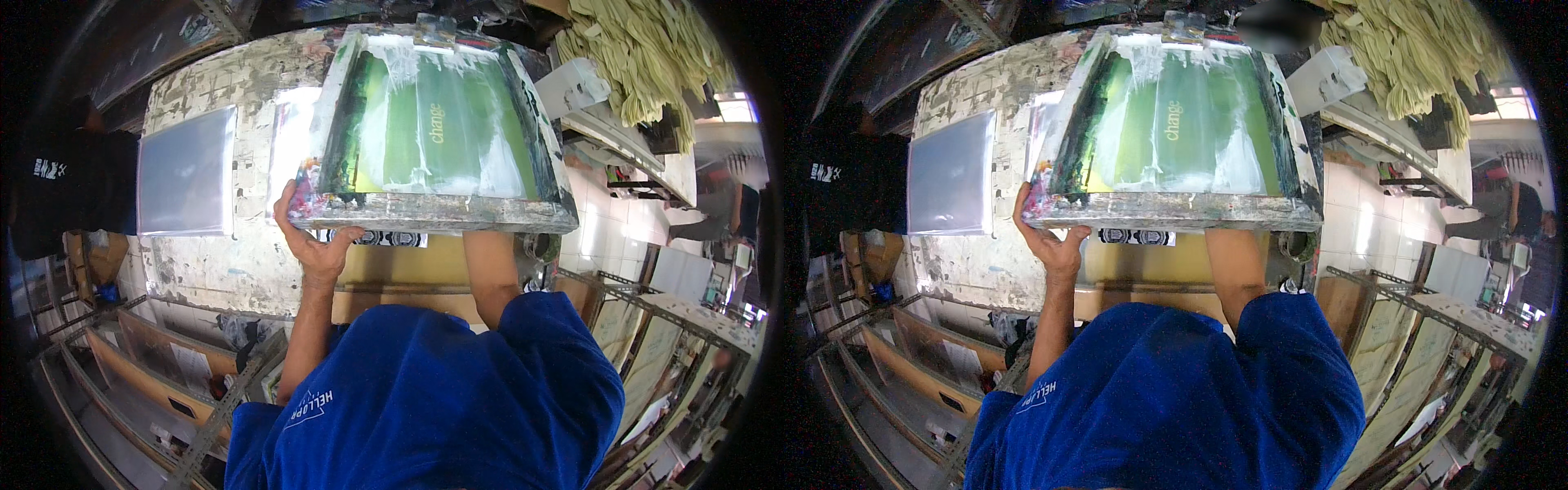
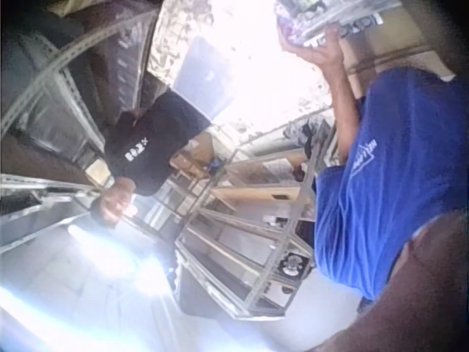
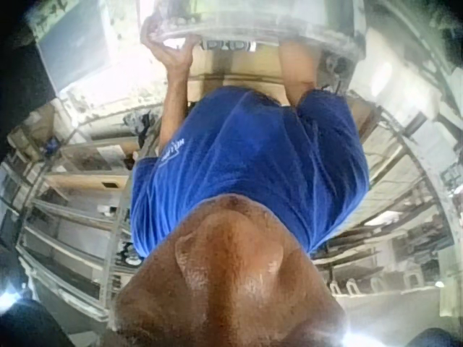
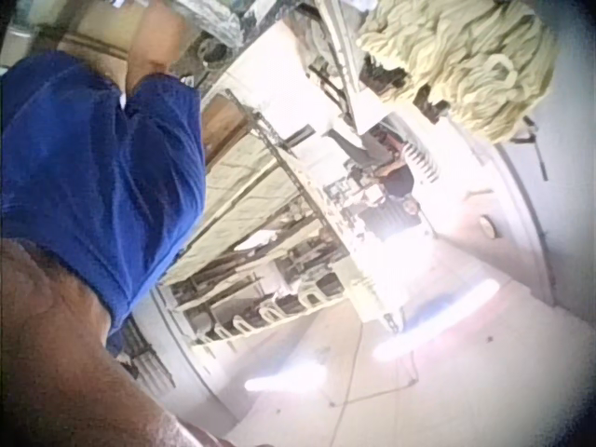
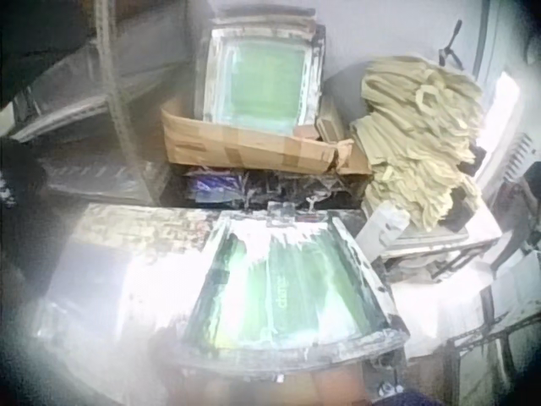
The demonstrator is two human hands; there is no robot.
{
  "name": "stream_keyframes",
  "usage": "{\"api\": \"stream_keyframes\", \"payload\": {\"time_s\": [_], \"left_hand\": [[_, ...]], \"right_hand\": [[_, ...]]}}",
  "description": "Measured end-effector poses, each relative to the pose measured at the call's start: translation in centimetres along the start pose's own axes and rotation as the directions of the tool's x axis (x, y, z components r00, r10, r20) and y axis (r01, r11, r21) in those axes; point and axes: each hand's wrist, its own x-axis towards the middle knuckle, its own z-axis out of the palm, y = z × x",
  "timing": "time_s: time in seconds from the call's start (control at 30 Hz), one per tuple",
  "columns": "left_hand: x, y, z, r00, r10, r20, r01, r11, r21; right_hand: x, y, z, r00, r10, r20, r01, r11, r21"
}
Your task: The person performs screen printing by placing a plastic sheet on a print bed, lowering a screen frame, and using a squeegee to apply white ink. The person then removes the printed sheet and places it into a large plastic bag held by another person, before repeating the process and eventually wiping the screen with a cloth.
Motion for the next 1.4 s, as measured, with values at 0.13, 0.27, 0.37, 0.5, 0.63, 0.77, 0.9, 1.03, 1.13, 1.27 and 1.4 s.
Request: {"api": "stream_keyframes", "payload": {"time_s": [0.13,0.27,0.37,0.5,0.63,0.77,0.9,1.03,1.13,1.27,1.4], "left_hand": [[0.0,-0.7,-0.1,0.999,0.046,0.026,-0.045,0.999,-0.012],[-0.2,-0.5,0.3,1.000,-0.003,-0.001,0.003,0.991,-0.130],[0.1,0.7,0.5,1.000,-0.030,-0.002,0.030,0.992,-0.120],[-0.3,0.1,-0.2,0.998,0.057,-0.002,-0.056,0.996,0.064],[2.5,3.2,1.2,0.998,0.064,-0.011,-0.064,0.998,-0.012],[5.4,6.0,2.1,0.999,0.034,-0.016,-0.034,0.999,-0.009],[3.1,3.8,0.8,0.998,-0.063,-0.009,0.064,0.986,0.157],[-3.8,-3.5,-1.1,0.985,-0.163,-0.051,0.166,0.985,0.056],[-6.3,-6.3,-2.1,0.998,-0.049,0.030,0.036,0.939,0.341],[-6.8,-6.8,-2.1,0.995,0.016,0.102,-0.065,0.864,0.500],[-8.1,-9.2,-2.3,0.996,0.036,0.077,-0.076,0.790,0.608]], "right_hand": [[-2.8,0.6,0.4,1.000,0.027,0.009,-0.027,0.999,0.023],[-14.8,1.9,2.8,0.980,0.041,0.196,0.029,0.939,-0.343],[-22.0,-2.5,4.7,0.883,0.327,0.336,-0.385,0.915,0.122],[-25.7,-8.0,-1.5,0.999,0.003,-0.041,-0.031,0.715,-0.699],[-27.6,-5.6,-6.3,0.803,-0.441,0.402,0.302,-0.280,-0.911],[-29.0,-2.2,-7.9,0.830,-0.274,0.485,0.145,-0.734,-0.663],[-29.2,-5.8,-2.3,0.581,-0.350,0.735,0.346,-0.710,-0.613],[-25.6,-10.3,8.3,0.390,-0.484,0.784,0.525,-0.583,-0.621],[-16.4,-10.2,13.6,0.514,-0.389,0.764,0.623,-0.443,-0.645],[0.9,-7.2,15.7,0.602,-0.133,0.787,0.529,-0.672,-0.518],[12.4,-5.3,16.9,0.537,0.037,0.843,0.401,-0.890,-0.217]]}}
